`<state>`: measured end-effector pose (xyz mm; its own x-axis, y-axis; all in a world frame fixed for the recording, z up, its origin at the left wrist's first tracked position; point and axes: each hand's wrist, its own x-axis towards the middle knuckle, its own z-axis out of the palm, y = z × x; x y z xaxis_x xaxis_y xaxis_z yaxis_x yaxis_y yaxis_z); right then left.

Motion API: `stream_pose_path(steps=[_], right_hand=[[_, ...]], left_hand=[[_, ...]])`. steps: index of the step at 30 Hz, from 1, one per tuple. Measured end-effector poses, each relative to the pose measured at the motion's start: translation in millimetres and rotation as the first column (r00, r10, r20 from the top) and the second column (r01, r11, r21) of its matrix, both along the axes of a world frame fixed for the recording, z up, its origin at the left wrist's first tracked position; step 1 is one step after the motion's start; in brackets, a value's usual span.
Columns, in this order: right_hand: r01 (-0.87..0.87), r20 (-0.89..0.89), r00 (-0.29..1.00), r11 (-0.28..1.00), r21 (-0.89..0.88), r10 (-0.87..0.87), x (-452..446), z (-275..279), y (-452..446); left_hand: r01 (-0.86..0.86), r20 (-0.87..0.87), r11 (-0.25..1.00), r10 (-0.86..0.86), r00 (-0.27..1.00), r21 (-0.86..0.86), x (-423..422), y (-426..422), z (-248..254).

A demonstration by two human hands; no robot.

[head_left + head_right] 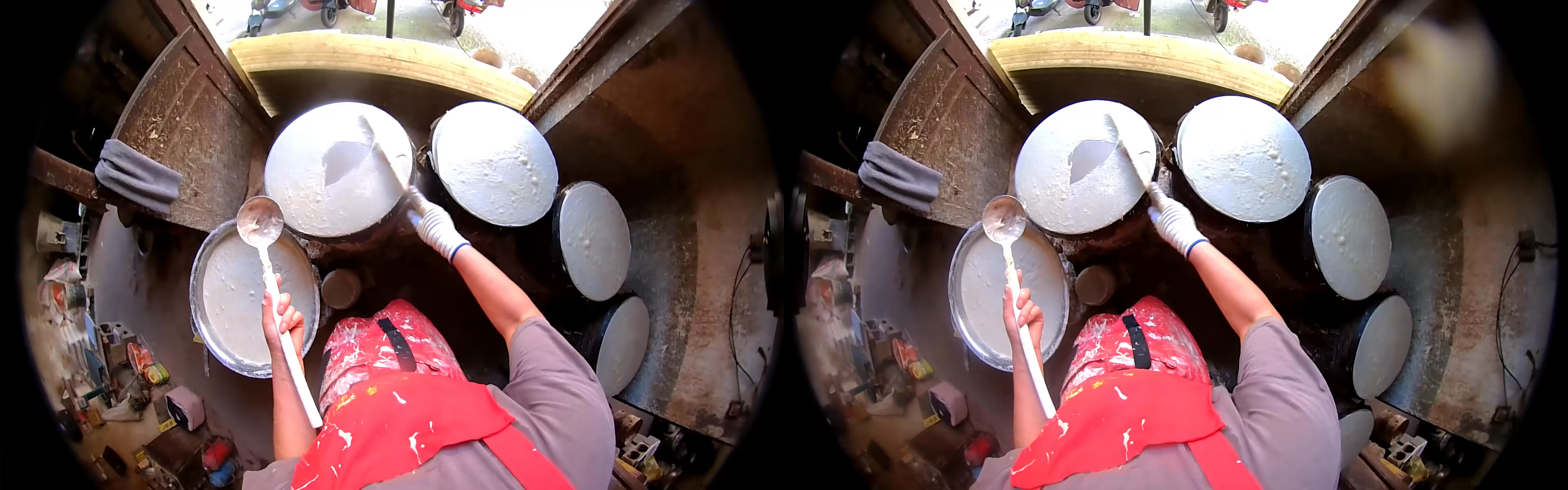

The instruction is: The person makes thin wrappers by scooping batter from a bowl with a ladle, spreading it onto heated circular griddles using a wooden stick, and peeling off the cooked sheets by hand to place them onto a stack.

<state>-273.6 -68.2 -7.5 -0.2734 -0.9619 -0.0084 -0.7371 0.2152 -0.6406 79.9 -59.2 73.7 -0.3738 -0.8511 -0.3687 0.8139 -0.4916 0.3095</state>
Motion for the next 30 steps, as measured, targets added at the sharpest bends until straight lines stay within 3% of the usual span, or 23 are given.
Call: stream_pose_path(steps=[1,3,4,5,7,8,9,13,15,17,19,20,21,23,24,27,29,30], right_hand=[[-0.034,0.020,0.999,0.998,0.055,0.033,2.7,-6.0,1.0],[0.044,0.325,0.942,0.932,-0.360,0.081,1.6,-19.6,12.7],[0.164,0.333,0.943,0.901,-0.403,-0.022,-4.7,-22.1,20.9],[0.243,0.161,0.963,0.957,-0.158,-0.218,-21.2,-44.3,28.9],[0.264,0.221,0.944,0.962,-0.066,-0.243,-22.6,-75.1,38.9],[0.263,0.226,0.947,0.956,-0.131,-0.229,-6.8,-54.6,39.8],[0.236,0.192,0.957,0.968,-0.085,-0.216,3.0,-55.1,30.6],[0.105,0.303,0.951,0.983,-0.153,-0.054,21.1,-55.8,0.3],[0.238,0.449,0.879,0.964,-0.123,-0.160,9.9,-18.2,3.4],[0.311,0.494,0.839,0.946,-0.094,-0.227,-3.9,-31.2,-1.4],[0.219,0.354,0.916,0.975,-0.042,-0.191,6.6,-31.0,-6.5],[0.193,0.295,0.942,0.976,-0.097,-0.157,13.8,-48.4,-18.3],[0.154,0.239,0.958,0.988,0.030,-0.156,26.5,-26.2,-26.1],[0.027,0.081,0.996,0.998,0.061,-0.032,39.0,9.0,-32.5],[0.019,0.097,0.995,0.999,-0.042,-0.014,31.5,-3.3,-29.6],[0.326,0.242,0.927,0.934,-0.146,-0.286,-4.8,-40.0,2.9],[0.325,0.335,0.900,0.941,-0.091,-0.279,-4.7,-64.2,28.7],[0.285,0.289,0.912,0.956,0.070,-0.293,14.6,-23.4,35.6]], left_hand=[[0.001,0.000,1.000,-0.001,1.000,0.002,-2.7,-0.4,0.9],[0.029,0.001,0.999,-0.029,1.000,0.015,-10.5,-1.3,6.8],[0.028,-0.003,1.000,-0.028,1.000,0.013,-12.0,-2.0,7.5],[0.046,-0.002,0.999,-0.046,0.999,0.009,-13.1,-1.5,7.7],[0.066,0.000,0.998,-0.066,0.998,0.004,-14.1,-0.7,7.2],[0.075,-0.007,0.997,-0.075,0.997,0.003,-14.2,-0.4,6.4],[0.083,-0.013,0.997,-0.083,0.996,0.004,-14.6,0.3,5.8],[0.074,0.022,0.997,-0.075,0.997,0.021,-15.9,1.6,7.8],[0.071,0.005,0.997,-0.071,0.997,0.005,-14.4,1.3,7.7],[0.061,0.010,0.998,-0.061,0.998,-0.010,-11.2,5.2,7.8],[0.058,0.017,0.998,-0.058,0.998,-0.017,-8.9,6.8,9.2],[0.044,0.026,0.999,-0.044,0.999,0.007,-8.9,7.5,10.7],[0.031,0.034,0.999,-0.032,0.999,0.025,-8.8,6.5,11.8],[0.044,0.010,0.998,-0.044,0.999,0.034,-5.5,5.4,8.3],[0.044,0.017,0.999,-0.045,0.999,0.027,-6.9,5.9,6.6],[0.039,0.012,0.999,-0.039,0.999,0.019,-4.6,8.4,6.7],[0.051,0.008,0.998,-0.051,0.999,-0.033,-3.2,9.4,7.4],[0.050,0.020,0.999,-0.049,0.999,-0.021,-3.1,8.7,6.7]])
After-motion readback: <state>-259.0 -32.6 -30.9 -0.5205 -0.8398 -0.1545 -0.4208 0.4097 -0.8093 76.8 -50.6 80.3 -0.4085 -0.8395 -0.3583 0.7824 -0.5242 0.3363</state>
